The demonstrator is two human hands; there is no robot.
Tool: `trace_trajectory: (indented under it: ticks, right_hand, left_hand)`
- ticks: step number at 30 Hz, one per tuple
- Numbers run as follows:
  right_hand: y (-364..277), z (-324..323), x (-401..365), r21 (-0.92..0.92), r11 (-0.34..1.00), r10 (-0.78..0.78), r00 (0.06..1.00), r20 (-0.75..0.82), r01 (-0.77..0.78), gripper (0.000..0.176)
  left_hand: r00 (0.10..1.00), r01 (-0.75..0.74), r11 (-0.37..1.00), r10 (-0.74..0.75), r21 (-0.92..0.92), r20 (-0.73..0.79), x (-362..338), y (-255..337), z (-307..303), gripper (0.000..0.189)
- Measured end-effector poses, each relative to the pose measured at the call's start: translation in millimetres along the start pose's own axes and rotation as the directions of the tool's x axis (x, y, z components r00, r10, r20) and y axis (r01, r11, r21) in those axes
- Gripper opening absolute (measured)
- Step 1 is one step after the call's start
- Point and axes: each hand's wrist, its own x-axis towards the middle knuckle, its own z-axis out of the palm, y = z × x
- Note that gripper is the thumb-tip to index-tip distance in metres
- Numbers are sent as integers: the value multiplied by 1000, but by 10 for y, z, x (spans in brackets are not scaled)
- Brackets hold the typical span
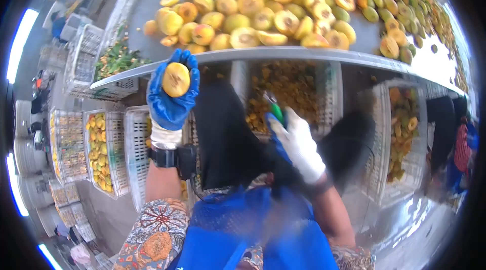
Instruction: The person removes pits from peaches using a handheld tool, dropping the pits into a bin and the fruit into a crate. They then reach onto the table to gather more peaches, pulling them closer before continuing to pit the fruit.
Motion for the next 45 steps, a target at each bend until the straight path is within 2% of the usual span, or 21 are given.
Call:
trace_trajectory:
  ticks: [2,7,10,14,18,20,21,22,24,25,27,28,29,30,31,34,35,36,37,41,45]
  right_hand:
    - [-305,-50,-167,241,971,-23,999,43,12,33]
    - [-370,47,-352,-191,872,-469,881,-66,450,34]
    - [-229,63,-403,-355,769,-589,805,-70,531,36]
    - [-169,37,-441,-451,746,-553,833,-12,490,34]
    - [-179,49,-409,17,971,-237,970,-47,238,29]
    - [-163,53,-314,245,966,-93,996,16,86,30]
    - [-277,26,-338,520,851,41,996,80,-77,34]
    - [-231,28,-296,548,836,-16,1000,14,6,35]
    - [-112,26,-172,583,794,-133,985,-111,173,37]
    - [-170,-8,-166,614,777,-117,990,-77,140,31]
    - [-123,-71,-83,148,881,-431,891,-144,450,28]
    - [-107,-92,-55,-110,817,-577,809,-114,567,27]
    - [-128,-83,-37,-173,744,-666,737,-113,646,28]
    - [-142,-87,-11,-173,759,-649,750,-127,628,28]
    - [-152,-91,9,-172,776,-630,764,-141,607,27]
    - [-250,-118,-57,-87,851,-521,814,-255,518,27]
    - [-274,-113,-133,-91,875,-482,833,-271,476,27]
    - [-280,-102,-205,-95,895,-443,848,-291,435,27]
    - [-252,-76,-290,-162,890,-453,865,-215,426,26]
    - [-96,144,-408,-345,783,-583,805,-113,518,29]
    - [-129,213,-407,-386,791,-535,843,-58,475,31]
  left_hand:
    - [998,51,997,-53,-54,-45,-25,-418,-120,49]
    - [984,151,941,-112,304,-142,-122,-1058,101,57]
    - [990,113,856,-53,505,-133,-156,-1226,214,62]
    - [991,102,804,-30,586,-131,-201,-1267,190,62]
    - [991,24,814,57,581,-121,-160,-1296,80,60]
    - [978,-190,528,179,828,109,-192,-1310,78,59]
    - [977,-204,547,161,812,137,-223,-1343,90,58]
    - [976,-217,566,143,795,165,-252,-1376,99,58]
    - [998,-25,873,-3,487,56,-316,-1361,212,59]
    - [997,32,887,-60,460,47,-336,-1323,259,58]
    - [965,255,949,-262,184,15,-259,-1221,86,54]
    - [933,359,933,-359,33,22,-228,-1194,18,52]
    - [891,428,903,-414,40,-183,-221,-1216,-19,50]
    - [977,212,829,-190,517,-95,-236,-1267,-44,51]
    - [995,-67,528,-22,847,93,-274,-1326,-77,51]
    - [979,-199,457,57,867,195,-273,-1311,-147,51]
    - [999,52,773,-51,632,-20,-246,-1275,-116,50]
    - [958,268,931,-231,250,-168,-211,-1243,-48,49]
    - [945,284,950,-256,125,-202,-184,-1257,6,52]
    - [966,247,949,-225,197,-126,-168,-1258,-32,52]
    - [971,227,948,-202,224,-129,-201,-1254,-8,51]
